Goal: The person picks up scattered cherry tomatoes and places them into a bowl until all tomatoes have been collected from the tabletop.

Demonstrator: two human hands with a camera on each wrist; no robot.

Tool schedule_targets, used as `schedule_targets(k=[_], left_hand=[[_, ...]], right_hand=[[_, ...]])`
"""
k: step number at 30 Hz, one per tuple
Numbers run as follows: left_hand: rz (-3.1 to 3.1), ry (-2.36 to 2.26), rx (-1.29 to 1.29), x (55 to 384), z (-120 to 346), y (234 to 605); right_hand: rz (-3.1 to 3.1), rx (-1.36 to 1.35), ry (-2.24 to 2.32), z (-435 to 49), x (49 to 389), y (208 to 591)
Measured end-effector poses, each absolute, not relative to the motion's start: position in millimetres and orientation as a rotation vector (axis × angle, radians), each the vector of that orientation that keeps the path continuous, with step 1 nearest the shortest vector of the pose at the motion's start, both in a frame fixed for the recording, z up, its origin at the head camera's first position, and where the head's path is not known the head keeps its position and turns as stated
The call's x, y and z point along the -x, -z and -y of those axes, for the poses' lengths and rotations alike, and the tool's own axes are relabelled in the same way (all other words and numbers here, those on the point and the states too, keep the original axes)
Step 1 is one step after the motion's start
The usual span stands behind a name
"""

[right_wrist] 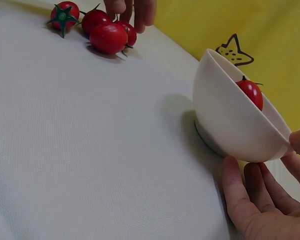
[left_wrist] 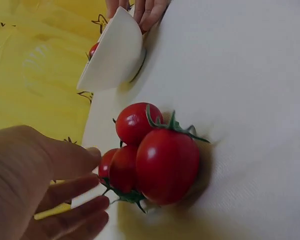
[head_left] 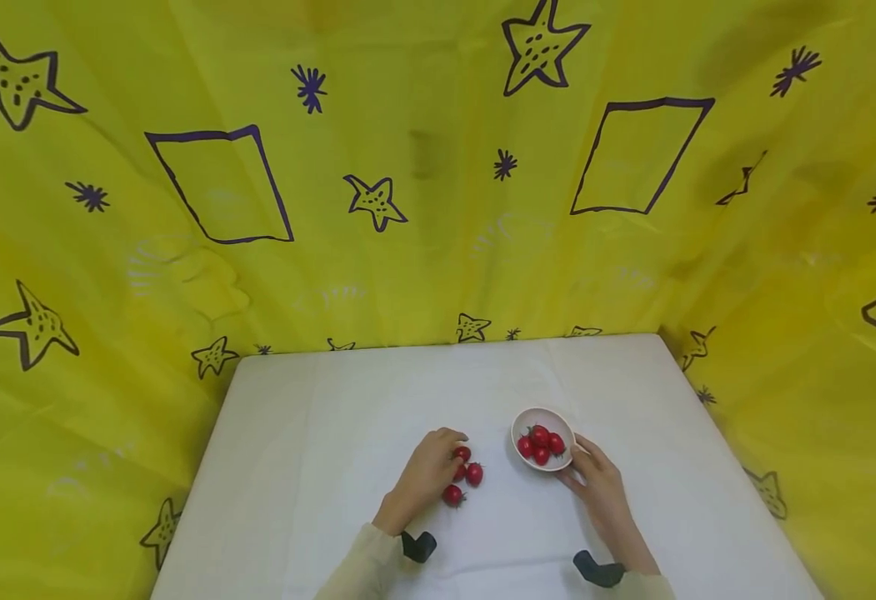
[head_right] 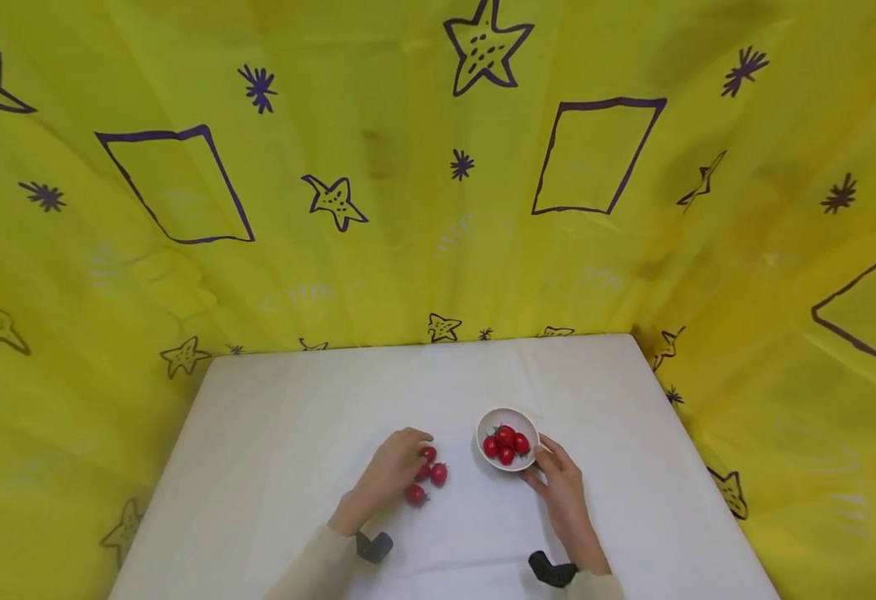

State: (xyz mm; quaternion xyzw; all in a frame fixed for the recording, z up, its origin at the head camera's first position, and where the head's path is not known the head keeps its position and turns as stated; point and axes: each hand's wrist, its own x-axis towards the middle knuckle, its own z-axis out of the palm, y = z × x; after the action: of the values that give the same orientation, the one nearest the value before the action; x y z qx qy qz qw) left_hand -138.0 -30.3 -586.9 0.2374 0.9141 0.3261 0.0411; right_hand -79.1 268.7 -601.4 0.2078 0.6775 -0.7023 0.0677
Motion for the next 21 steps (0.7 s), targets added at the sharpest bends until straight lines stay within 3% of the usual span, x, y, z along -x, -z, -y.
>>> schedule_targets(k=[21], left_hand=[[-2.801, -1.028, -0.586, 133.7, 19.7, 586.3]], right_hand=[[-2.027, -0.635, 2.108, -265.9, 84.0, 602.4]])
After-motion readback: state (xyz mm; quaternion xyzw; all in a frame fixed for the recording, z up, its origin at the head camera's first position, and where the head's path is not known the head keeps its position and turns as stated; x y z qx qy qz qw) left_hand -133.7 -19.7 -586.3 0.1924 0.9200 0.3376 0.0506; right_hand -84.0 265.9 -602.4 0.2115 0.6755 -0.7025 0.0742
